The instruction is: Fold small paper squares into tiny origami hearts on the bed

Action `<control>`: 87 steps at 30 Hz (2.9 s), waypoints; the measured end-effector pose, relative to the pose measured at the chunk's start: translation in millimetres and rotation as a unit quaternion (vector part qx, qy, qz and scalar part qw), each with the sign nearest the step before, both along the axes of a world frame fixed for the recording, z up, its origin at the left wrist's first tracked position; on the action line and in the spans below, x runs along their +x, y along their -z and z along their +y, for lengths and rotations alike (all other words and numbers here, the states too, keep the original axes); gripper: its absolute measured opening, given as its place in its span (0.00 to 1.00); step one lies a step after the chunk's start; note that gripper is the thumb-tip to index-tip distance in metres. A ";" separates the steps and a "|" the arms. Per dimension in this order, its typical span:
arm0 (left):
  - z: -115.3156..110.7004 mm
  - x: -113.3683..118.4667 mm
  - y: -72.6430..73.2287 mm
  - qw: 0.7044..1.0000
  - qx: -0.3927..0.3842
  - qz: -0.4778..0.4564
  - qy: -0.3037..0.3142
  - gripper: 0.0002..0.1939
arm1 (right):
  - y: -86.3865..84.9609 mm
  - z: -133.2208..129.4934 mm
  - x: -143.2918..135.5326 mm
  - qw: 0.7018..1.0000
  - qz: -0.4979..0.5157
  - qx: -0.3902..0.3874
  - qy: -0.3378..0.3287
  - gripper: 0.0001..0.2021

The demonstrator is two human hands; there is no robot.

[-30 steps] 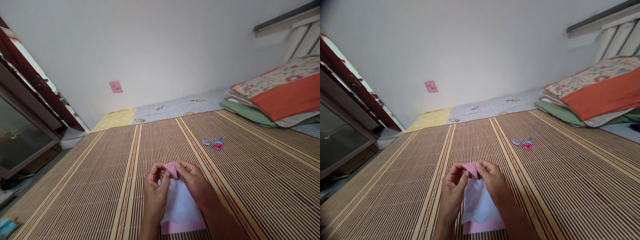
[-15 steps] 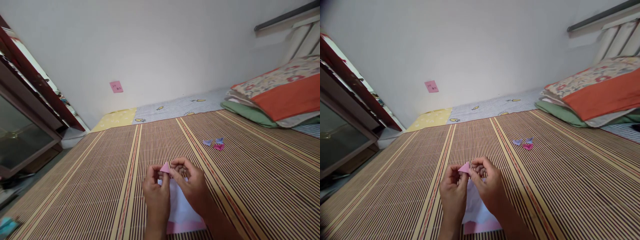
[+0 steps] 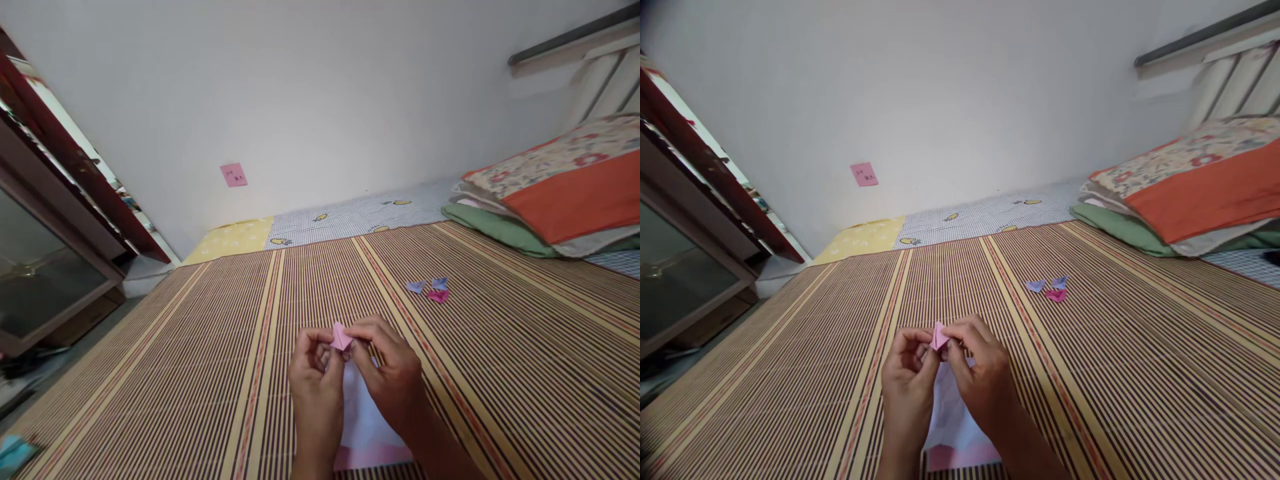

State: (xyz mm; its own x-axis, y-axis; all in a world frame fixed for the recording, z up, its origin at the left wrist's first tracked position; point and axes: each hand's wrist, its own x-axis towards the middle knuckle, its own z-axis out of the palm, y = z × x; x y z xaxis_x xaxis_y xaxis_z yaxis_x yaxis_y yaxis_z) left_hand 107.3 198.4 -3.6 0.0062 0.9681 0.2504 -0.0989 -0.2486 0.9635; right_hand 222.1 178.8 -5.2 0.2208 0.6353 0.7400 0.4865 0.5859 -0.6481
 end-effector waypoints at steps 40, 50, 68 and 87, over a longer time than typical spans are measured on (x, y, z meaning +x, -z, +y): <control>1.3 -8.3 -13.6 0.994 -0.069 -0.002 0.088 0.11 | -5.7 -0.7 13.1 0.972 0.135 -0.152 -0.118 0.05; 2.0 -10.7 -7.1 0.993 -0.069 -0.019 0.091 0.08 | -1.7 -1.2 10.9 0.976 0.124 -0.135 -0.119 0.04; 5.6 -9.6 -3.5 0.995 -0.061 -0.003 0.082 0.09 | -3.5 -1.0 18.6 0.987 0.046 -0.126 -0.085 0.06; 15.4 -13.9 7.8 0.991 -0.100 -0.033 0.079 0.09 | -1.3 2.6 24.8 0.954 0.072 -0.239 -0.165 0.11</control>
State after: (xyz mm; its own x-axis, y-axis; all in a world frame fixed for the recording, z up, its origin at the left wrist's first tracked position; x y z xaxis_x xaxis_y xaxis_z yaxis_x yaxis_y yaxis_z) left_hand 93.4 213.8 -11.4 0.1512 0.9867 0.0591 -0.1849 -0.0305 0.9823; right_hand 246.9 181.4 -3.9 0.0286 0.9450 0.3258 0.2128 0.3127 -0.9257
